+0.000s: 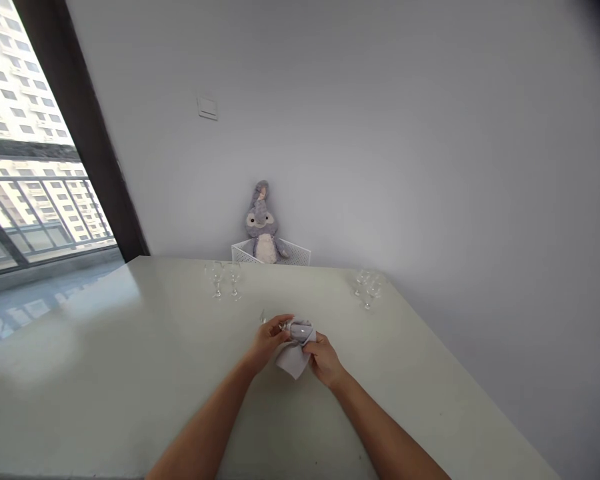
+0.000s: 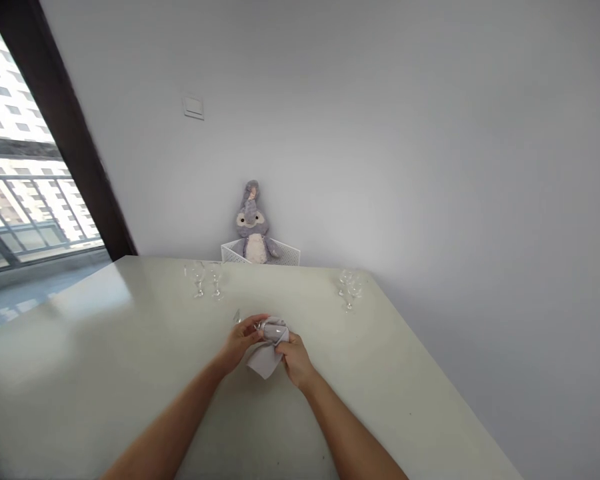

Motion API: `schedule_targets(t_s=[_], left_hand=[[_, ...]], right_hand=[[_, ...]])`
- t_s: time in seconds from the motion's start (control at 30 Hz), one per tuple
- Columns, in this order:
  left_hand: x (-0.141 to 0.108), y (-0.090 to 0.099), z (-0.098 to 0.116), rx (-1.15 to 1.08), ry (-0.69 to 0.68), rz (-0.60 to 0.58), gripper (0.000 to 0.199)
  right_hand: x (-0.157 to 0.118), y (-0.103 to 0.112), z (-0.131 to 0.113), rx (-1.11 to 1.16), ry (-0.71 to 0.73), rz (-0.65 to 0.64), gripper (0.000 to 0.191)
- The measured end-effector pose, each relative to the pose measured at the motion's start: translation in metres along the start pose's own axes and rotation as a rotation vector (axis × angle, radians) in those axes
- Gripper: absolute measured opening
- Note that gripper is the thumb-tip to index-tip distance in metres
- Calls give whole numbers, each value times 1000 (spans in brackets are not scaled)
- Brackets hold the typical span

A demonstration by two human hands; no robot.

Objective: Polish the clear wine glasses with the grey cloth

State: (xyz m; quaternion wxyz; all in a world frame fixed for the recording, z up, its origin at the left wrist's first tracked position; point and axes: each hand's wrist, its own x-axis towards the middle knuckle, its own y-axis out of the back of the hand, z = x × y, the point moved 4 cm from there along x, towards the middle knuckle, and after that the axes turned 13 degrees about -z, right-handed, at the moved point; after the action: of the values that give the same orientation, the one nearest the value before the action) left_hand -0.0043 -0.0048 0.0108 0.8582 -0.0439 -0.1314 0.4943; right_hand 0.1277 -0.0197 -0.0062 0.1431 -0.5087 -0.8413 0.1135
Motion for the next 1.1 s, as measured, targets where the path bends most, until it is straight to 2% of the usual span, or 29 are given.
schedule_targets(t_s=[0.17, 0.27, 0.37, 0.43, 0.5, 0.6, 0.63, 0.7, 0.83, 0.9, 0.97, 1.1], left_hand=[[2, 4, -7, -11, 56, 25, 40], [4, 10, -8, 115, 80, 67, 44], [4, 13, -5, 201, 40, 62, 42], [3, 9, -2, 198, 10, -22, 44], [1, 3, 0, 156, -19, -98, 56], [0, -4, -1, 95, -40, -107, 59], [0, -5, -1, 102, -32, -91, 57], [1, -4, -4, 154, 7, -58, 55], [4, 5, -7, 219, 69, -17, 50], [4, 7, -8, 254, 98, -8, 49], [3, 7, -6, 281, 105, 0, 50], [1, -5, 2, 205, 25, -78, 53]], right_hand=[[-9, -9, -20, -712, 159, -99, 47], [-13, -17, -24, -906, 161, -142, 54], [-11, -17, -24, -748, 123, -122, 47], [-7, -10, -21, -499, 85, -56, 36], [-3, -2, -14, -196, 21, -16, 29], [0, 2, -5, 119, -58, -46, 35], [0, 2, -3, 141, -58, -50, 36], [-2, 0, -2, 41, -33, -36, 38], [-8, -11, -11, -528, 98, 4, 36], [-10, -17, -15, -706, 154, -7, 33], [-9, -17, -13, -646, 119, -4, 28], [-3, -6, -1, -103, 4, 35, 34]])
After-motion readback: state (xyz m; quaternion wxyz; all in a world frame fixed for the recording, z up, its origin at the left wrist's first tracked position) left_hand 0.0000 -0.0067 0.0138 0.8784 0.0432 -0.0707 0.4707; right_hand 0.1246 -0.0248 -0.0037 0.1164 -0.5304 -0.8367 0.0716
